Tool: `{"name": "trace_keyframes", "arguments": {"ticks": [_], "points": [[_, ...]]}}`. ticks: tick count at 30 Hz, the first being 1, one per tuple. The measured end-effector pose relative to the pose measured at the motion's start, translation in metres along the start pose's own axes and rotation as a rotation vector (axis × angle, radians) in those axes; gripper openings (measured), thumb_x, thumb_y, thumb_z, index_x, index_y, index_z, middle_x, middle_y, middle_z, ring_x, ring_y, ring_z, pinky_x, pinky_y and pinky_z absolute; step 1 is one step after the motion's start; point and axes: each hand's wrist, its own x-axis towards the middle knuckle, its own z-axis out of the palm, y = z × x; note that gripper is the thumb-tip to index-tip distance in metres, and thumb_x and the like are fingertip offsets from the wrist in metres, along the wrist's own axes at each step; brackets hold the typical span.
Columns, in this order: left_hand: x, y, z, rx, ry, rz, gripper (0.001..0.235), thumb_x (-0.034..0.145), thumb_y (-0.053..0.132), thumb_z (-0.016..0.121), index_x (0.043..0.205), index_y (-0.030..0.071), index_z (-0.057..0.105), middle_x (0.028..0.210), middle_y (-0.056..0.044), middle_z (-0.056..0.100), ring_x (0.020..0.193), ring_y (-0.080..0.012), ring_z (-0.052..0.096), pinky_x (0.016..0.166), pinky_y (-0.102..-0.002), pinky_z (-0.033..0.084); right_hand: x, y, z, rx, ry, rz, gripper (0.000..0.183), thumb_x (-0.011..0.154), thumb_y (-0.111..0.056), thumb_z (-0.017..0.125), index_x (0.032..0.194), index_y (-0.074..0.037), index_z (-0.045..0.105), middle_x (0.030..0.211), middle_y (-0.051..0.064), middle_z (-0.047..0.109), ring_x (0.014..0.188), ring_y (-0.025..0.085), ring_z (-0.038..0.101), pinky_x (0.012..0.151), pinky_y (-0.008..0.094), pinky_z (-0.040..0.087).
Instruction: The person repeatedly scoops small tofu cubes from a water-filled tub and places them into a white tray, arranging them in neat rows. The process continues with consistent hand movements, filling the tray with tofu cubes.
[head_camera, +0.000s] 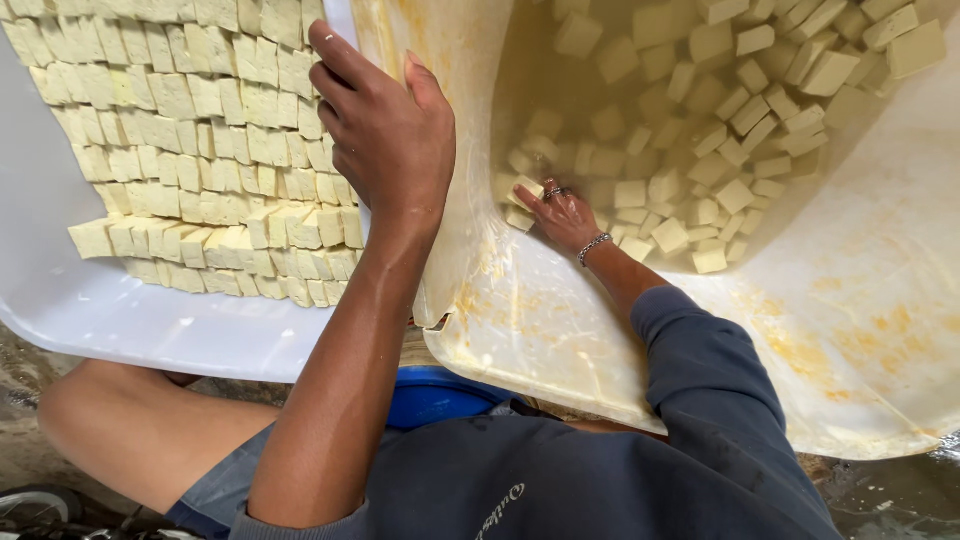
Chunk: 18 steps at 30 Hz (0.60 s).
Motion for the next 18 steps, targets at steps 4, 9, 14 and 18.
{"name": "trace_keyframes", "arguments": {"ticks": [4,9,14,18], "points": [[0.007,0.002,-0.002,-0.004,0.016,0.019,0.08,0.099,0.028,0.069,0.152,-0.007,0.021,0.13,-0.027,0.049,0.109,-0.0431,0.062,0.078,-0.049,0.059,0.013,0.001,-0.023,-0.006,-0.026,0.056,0.061,0.107,-0.023,0.049,0.163,-0.04,0.031,0.148,0.022,0.052,0.099,0.038,0.071,0.081,0.048,0.062],[0.0,-0.003,0.003,-0.018,-0.013,-0.006,0.079,0.099,0.028,0.068,0.152,-0.007,0.021,0.129,-0.026,0.05,0.107,-0.0426,0.062,0.074,-0.05,0.059,0.004,0.002,-0.061,0.409,0.098,0.057,0.075,0.093,-0.03,0.075,0.153,-0.019,0.033,0.135,0.029,0.054,0.095,0.032,0.07,0.087,0.046,0.06],[0.005,0.0,0.003,-0.006,0.019,-0.002,0.08,0.098,0.03,0.068,0.151,-0.007,0.022,0.129,-0.026,0.05,0.107,-0.0416,0.062,0.073,-0.05,0.06,0.011,0.001,-0.082,0.838,0.046,0.277,0.088,0.084,-0.018,0.08,0.156,-0.014,0.029,0.127,0.022,0.059,0.102,0.03,0.068,0.089,0.041,0.06],[0.005,0.0,0.002,-0.021,0.025,0.004,0.08,0.098,0.029,0.069,0.151,-0.007,0.022,0.128,-0.025,0.05,0.108,-0.0417,0.062,0.072,-0.049,0.06,0.011,-0.013,-0.063,0.866,0.117,0.132,0.09,0.083,-0.013,0.079,0.156,-0.015,0.028,0.143,0.023,0.049,0.123,0.033,0.062,0.101,0.038,0.058]]}}
